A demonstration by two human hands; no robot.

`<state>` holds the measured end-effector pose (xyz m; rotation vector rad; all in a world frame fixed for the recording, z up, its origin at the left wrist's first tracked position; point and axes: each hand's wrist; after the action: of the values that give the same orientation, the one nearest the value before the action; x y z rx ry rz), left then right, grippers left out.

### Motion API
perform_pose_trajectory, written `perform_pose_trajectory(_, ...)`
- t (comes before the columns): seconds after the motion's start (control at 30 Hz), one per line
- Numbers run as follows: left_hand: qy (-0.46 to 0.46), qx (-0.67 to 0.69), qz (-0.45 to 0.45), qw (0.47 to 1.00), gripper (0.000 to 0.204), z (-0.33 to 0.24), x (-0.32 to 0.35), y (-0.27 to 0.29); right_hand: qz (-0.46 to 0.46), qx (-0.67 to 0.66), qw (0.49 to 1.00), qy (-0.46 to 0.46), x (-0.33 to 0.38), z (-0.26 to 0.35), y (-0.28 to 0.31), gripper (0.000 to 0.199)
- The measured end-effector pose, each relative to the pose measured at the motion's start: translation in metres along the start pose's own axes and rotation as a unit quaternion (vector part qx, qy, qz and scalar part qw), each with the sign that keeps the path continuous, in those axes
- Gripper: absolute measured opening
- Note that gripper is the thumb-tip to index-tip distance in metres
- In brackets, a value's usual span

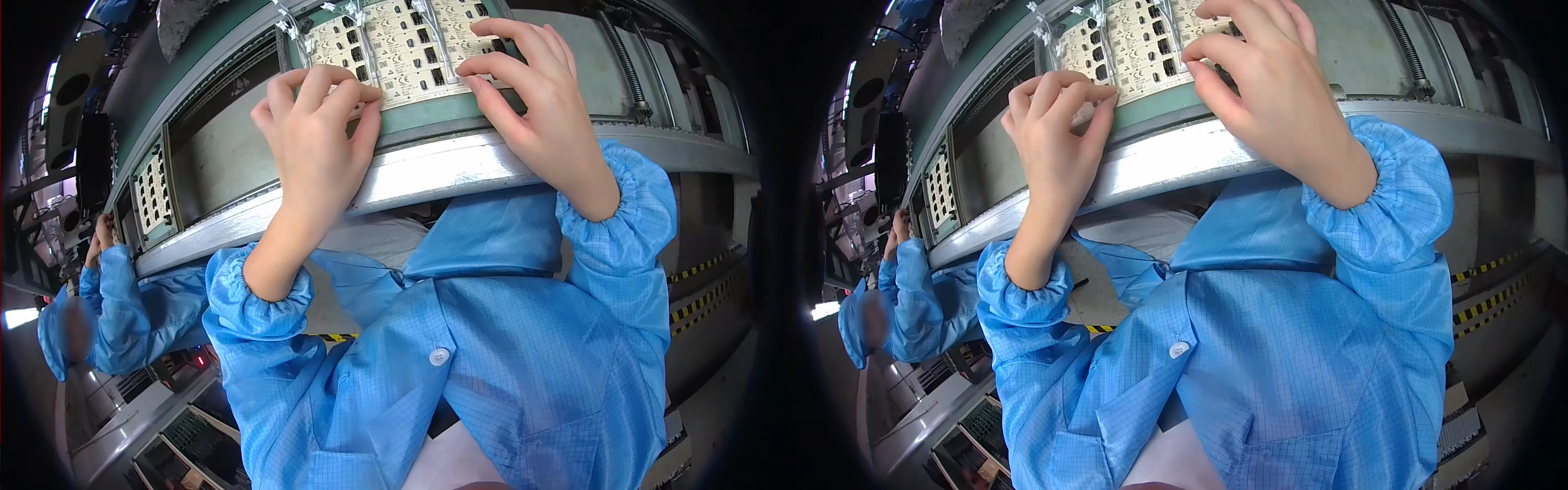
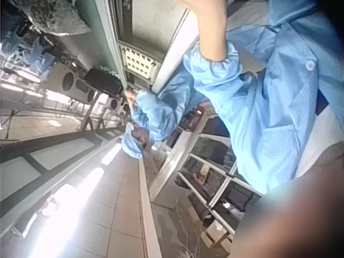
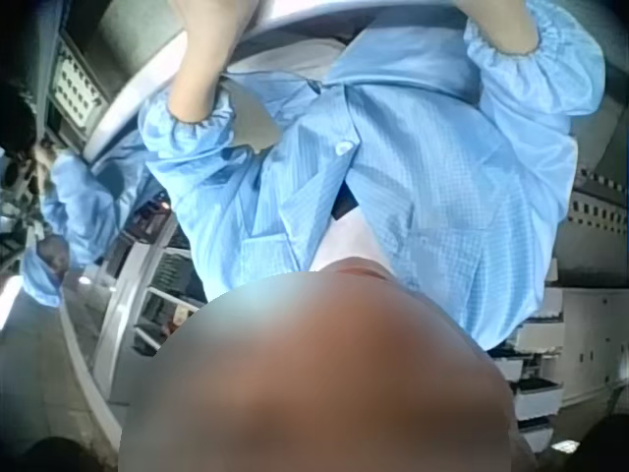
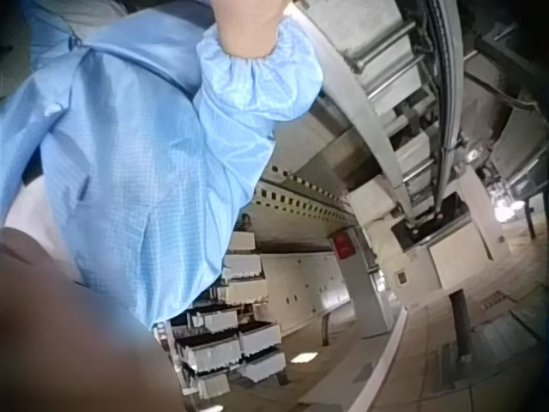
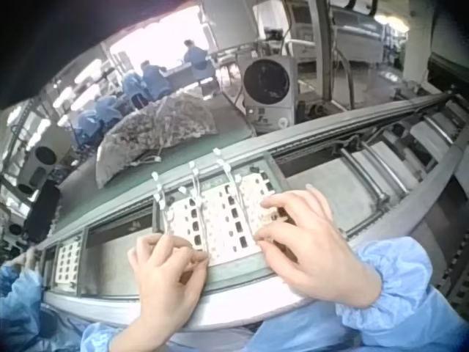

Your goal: Assembling components onto a circuit board on a production line.

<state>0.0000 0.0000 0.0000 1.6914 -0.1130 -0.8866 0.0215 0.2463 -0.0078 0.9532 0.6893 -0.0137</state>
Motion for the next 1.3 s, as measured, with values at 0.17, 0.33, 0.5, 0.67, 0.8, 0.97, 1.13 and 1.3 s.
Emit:
perform_pose_trajectory(0.17,-0.057,-0.045,-0.036,0.997,0.011,-0.003,-0.005,-0.005,0.000,0.009,1.000,0.009,-0.004,-0.003,0.001,0.013)
perform_pose_trajectory(0.33,-0.086,-0.037,0.010,0.996,0.015,-0.010,-0.007,0.010,-0.008,0.028,0.999,0.027,-0.019,-0.019,0.018,0.013)
perform_pose_trajectory(0.5,-0.064,-0.004,0.086,0.994,0.020,-0.015,-0.005,0.026,0.010,-0.070,0.994,0.078,-0.109,-0.042,0.042,0.025)
perform_pose_trajectory(0.67,0.027,0.025,0.102,0.994,0.023,0.001,-0.069,0.005,0.025,-0.063,0.982,0.175,-0.150,-0.098,-0.029,0.032)
perform_pose_trajectory(0.8,0.100,-0.033,0.031,0.994,0.032,0.009,-0.119,-0.052,0.103,-0.025,0.981,0.161,-0.154,-0.112,-0.055,0.029)
perform_pose_trajectory(0.97,0.122,-0.082,0.044,0.988,0.033,0.012,-0.140,-0.088,-0.066,-0.138,0.940,0.305,-0.136,-0.134,-0.039,0.021)
perform_pose_trajectory(1.13,0.068,0.144,-0.001,0.987,0.029,0.025,-0.135,-0.095,0.093,-0.073,0.991,0.060,-0.123,-0.121,-0.006,0.016)
perform_pose_trajectory(1.3,0.056,0.173,-0.036,0.983,0.024,0.024,-0.136,-0.109,0.063,-0.072,0.995,0.028,-0.120,-0.126,-0.014,0.014)
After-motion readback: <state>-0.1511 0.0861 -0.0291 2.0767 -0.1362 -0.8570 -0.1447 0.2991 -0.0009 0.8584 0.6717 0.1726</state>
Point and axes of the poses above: each hand's wrist, its own x-axis away from the middle knuckle, its own y-axis out of the back of the hand, z = x × y, and after that the axes turned 1 degree about -x, right-handed
